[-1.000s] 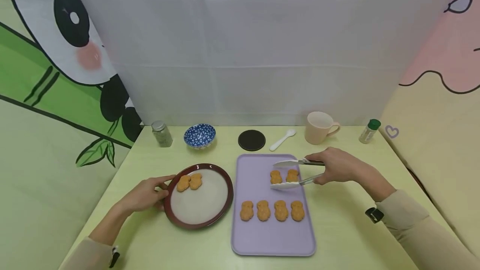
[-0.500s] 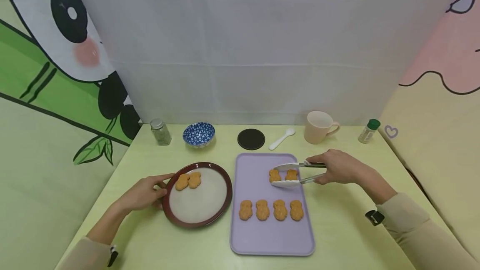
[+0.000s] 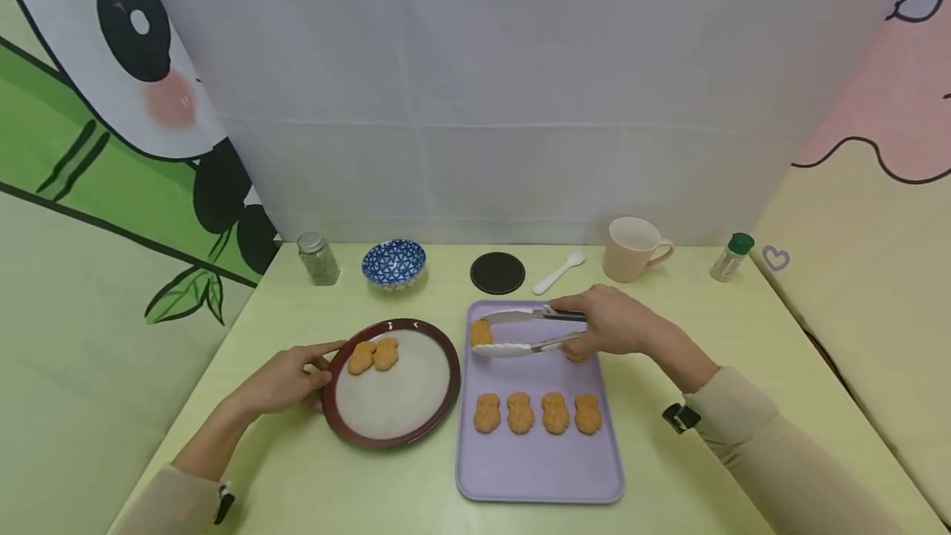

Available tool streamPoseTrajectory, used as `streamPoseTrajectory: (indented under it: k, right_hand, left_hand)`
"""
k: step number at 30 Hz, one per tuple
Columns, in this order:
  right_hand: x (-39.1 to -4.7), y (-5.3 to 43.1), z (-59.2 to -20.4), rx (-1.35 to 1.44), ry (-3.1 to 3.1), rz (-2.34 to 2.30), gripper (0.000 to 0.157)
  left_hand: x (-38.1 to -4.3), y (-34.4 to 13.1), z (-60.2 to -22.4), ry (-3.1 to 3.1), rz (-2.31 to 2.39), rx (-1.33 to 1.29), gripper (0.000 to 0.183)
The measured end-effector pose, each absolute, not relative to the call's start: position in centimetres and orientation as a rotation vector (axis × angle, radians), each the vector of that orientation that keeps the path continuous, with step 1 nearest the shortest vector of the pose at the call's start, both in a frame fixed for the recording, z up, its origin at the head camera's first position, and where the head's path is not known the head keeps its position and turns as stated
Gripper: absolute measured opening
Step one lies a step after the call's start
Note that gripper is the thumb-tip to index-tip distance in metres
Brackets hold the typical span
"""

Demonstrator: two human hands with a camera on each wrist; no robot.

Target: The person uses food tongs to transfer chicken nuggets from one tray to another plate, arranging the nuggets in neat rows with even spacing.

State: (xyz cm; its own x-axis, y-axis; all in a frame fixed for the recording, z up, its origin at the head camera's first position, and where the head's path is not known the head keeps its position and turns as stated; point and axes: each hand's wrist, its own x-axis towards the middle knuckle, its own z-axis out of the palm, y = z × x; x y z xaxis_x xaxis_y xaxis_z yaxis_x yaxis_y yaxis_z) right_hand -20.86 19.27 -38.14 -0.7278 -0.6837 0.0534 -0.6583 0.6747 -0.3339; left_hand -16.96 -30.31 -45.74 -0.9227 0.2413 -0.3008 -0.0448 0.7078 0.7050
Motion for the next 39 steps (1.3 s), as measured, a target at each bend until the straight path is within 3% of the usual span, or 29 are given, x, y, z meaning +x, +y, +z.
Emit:
streamPoseTrajectory:
  k: [8,18,27,39]
  right_hand:
    - [-21.5,11.1,-38.7,-1.244,2.796,-0.392,0.046]
    - [-21.8,8.1,-39.7,-1.247,2.781,-0.323,0.033]
    - [-21.9,7.4,-39.7,-1.228,2.776,-0.294,0.037]
    - [-21.5,10.4,-38.6,-1.17,2.809,-0.393,0.058]
  left_hand:
    - [-16.8,-30.3,-45.7,2.558,1.037,0.135,0.053]
    - [-16.9,-30.1,-45.6,2.555,1.051,0.16,0.052]
    - [-16.8,-30.1,-45.5,2.557,1.051,0.146,0.052]
    - [-16.6,-30.1,-45.4,2.546,1.075,0.14,0.052]
